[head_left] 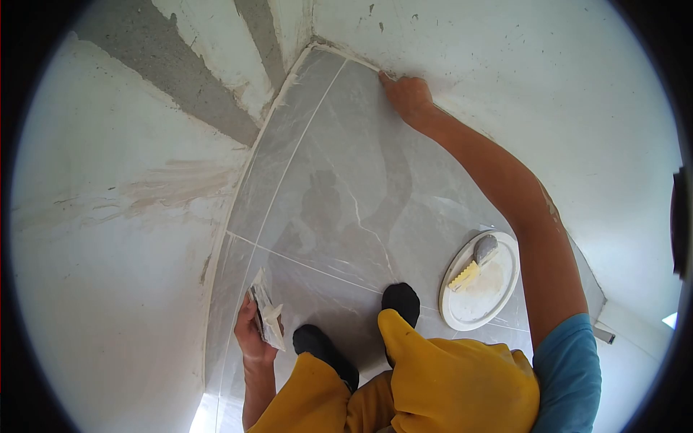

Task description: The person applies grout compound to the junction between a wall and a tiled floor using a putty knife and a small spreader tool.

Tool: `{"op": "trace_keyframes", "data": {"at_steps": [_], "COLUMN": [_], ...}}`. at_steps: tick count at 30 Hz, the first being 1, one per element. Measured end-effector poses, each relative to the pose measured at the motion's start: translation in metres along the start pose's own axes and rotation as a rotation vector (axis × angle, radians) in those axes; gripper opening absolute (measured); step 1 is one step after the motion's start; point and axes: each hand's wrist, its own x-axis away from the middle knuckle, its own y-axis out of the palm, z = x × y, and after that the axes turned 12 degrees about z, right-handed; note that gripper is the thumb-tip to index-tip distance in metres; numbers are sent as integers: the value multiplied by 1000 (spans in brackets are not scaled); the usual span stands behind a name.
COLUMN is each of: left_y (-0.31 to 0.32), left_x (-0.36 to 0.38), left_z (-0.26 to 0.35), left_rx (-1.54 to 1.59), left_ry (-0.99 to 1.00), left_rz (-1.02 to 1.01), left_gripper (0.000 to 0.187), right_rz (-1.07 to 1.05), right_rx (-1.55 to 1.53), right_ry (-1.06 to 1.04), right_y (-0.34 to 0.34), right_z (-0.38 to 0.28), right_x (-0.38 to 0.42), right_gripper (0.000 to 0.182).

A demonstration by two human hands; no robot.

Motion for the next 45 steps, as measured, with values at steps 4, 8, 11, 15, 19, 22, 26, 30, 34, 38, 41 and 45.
{"op": "trace_keyframes", "data": {"at_steps": [4, 8, 11, 15, 19, 22, 26, 30, 34, 38, 41, 45], "left_y": [-1, 2, 11, 20, 6, 6, 14, 13, 15, 27, 26, 23], "left_x": [3, 10, 13, 14, -2, -5, 3, 1, 3, 18, 17, 23], "left_z": [0, 2, 1, 2, -6, -10, -14, -15, -13, -7, 2, 10], "left_rx": [-28, -40, -53, 33, 98, 87, 80, 109, 196, 160, 169, 95], "left_ry": [-6, 4, 1, -111, -192, -222, -234, -253, -318, -218, -119, -80], "left_rz": [-53, -111, -68, -198, -448, -504, -491, -524, -598, -555, -564, -532], "left_gripper": [18, 20, 24, 34, 37, 36, 37, 36, 35, 33, 33, 31], "right_rz": [-80, -252, -128, 39, 41, 67, 204, 247, 197, -37, 161, 417], "right_rx": [90, 195, -44, -1217, -1457, -1551, -1374, -1310, -1537, -1564, -1315, -992], "right_ry": [-25, -34, -28, -224, -391, -411, -428, -492, -439, -302, -359, -534], "right_y": [4, -5, -46, -134, -179, -191, -201, -199, -207, -230, -223, -232], "right_z": [22, 40, 23, -34, -84, -106, -118, -117, -115, -118, -123, -102], "right_x": [39, 80, 126, 205, 266, 284, 286, 287, 284, 284, 287, 277], "right_gripper": [75, 67, 54, 59, 63, 66, 65, 62, 64, 67, 66, 63]}}
